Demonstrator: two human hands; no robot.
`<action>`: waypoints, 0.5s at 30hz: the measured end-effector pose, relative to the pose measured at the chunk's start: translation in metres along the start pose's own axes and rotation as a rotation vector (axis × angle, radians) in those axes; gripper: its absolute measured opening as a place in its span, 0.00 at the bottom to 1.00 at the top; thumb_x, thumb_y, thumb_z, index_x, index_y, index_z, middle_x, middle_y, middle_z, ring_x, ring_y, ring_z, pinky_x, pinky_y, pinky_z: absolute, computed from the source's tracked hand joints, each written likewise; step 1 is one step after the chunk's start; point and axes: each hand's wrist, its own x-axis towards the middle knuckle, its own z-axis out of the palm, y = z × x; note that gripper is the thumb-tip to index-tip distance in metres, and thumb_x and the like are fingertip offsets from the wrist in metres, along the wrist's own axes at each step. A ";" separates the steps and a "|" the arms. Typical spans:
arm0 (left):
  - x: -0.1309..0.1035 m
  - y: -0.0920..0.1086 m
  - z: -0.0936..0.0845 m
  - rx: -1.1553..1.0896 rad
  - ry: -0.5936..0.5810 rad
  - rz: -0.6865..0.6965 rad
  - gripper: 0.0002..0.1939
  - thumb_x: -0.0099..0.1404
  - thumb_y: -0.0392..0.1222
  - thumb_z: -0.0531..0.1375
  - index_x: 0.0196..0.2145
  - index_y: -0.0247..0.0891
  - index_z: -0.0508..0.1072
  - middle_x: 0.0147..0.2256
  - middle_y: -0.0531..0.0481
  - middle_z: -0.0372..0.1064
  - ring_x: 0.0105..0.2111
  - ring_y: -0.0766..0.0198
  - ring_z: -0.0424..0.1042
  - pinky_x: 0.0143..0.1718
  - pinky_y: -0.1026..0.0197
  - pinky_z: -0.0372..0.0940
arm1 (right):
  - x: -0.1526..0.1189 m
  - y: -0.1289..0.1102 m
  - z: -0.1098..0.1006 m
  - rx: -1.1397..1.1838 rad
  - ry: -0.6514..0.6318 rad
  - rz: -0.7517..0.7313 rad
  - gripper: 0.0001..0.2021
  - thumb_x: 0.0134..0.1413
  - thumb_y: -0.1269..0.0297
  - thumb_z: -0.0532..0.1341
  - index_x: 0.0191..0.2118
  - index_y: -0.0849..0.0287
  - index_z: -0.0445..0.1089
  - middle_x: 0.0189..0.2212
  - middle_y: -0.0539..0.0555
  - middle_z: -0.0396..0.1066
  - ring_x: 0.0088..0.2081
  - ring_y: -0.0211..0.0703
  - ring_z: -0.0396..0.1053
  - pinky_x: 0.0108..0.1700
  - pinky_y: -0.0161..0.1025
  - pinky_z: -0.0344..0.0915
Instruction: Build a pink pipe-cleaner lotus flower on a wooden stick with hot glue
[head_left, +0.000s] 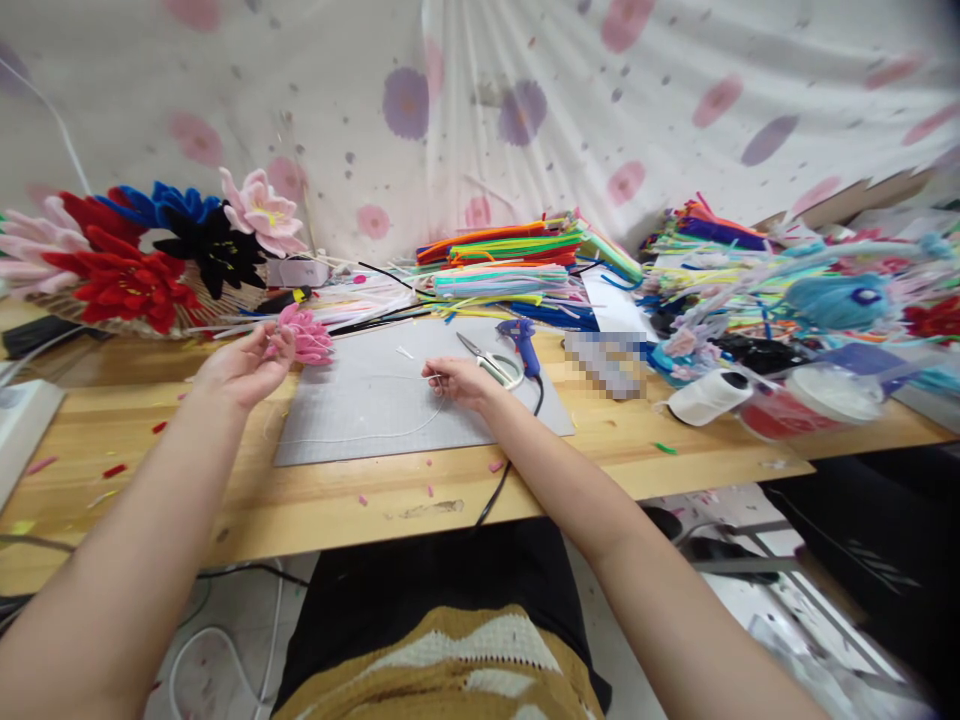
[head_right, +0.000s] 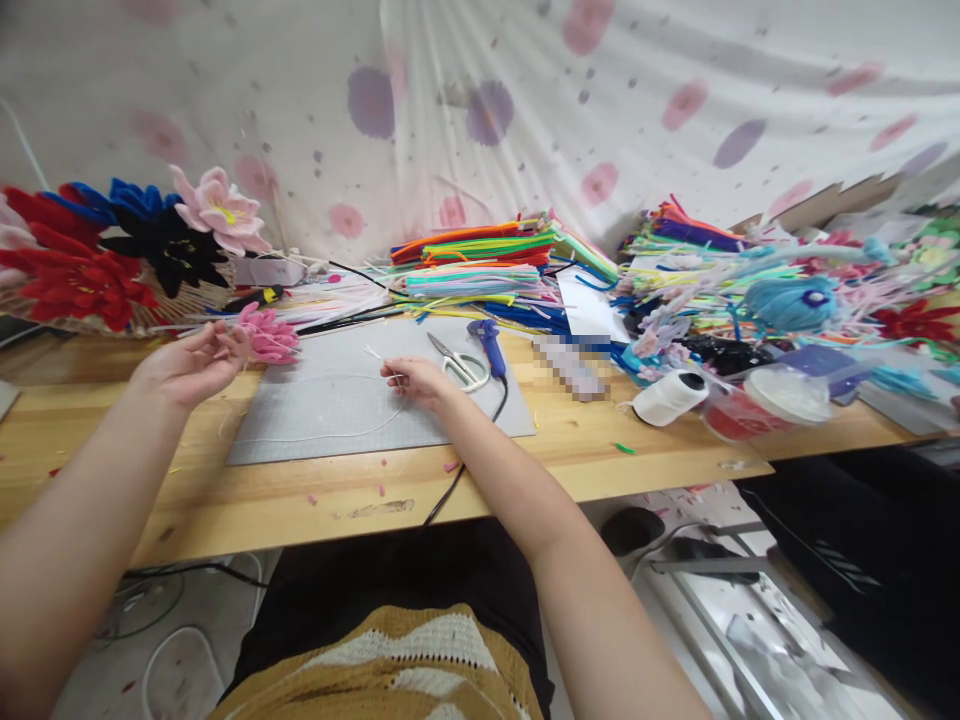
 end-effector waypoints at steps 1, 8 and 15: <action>0.000 0.000 0.002 0.014 -0.015 0.025 0.09 0.64 0.33 0.49 0.28 0.29 0.64 0.27 0.47 0.62 0.27 0.74 0.63 0.20 0.77 0.63 | -0.001 -0.001 0.000 0.003 -0.005 -0.003 0.04 0.44 0.68 0.62 0.25 0.62 0.67 0.24 0.49 0.67 0.22 0.29 0.61 0.24 0.29 0.57; -0.020 0.004 0.025 0.388 -0.230 0.593 0.10 0.60 0.24 0.52 0.24 0.28 0.68 0.23 0.50 0.65 0.22 0.76 0.63 0.20 0.75 0.58 | -0.014 -0.010 -0.006 0.096 -0.192 -0.094 0.08 0.39 0.66 0.64 0.26 0.61 0.65 0.25 0.47 0.68 0.26 0.30 0.63 0.27 0.29 0.57; -0.055 -0.001 0.051 1.088 -0.553 0.215 0.09 0.49 0.19 0.57 0.21 0.28 0.72 0.30 0.44 0.69 0.32 0.66 0.70 0.28 0.71 0.62 | -0.016 -0.015 -0.020 0.110 -0.206 -0.166 0.07 0.41 0.64 0.63 0.27 0.59 0.65 0.26 0.46 0.68 0.27 0.30 0.63 0.30 0.30 0.58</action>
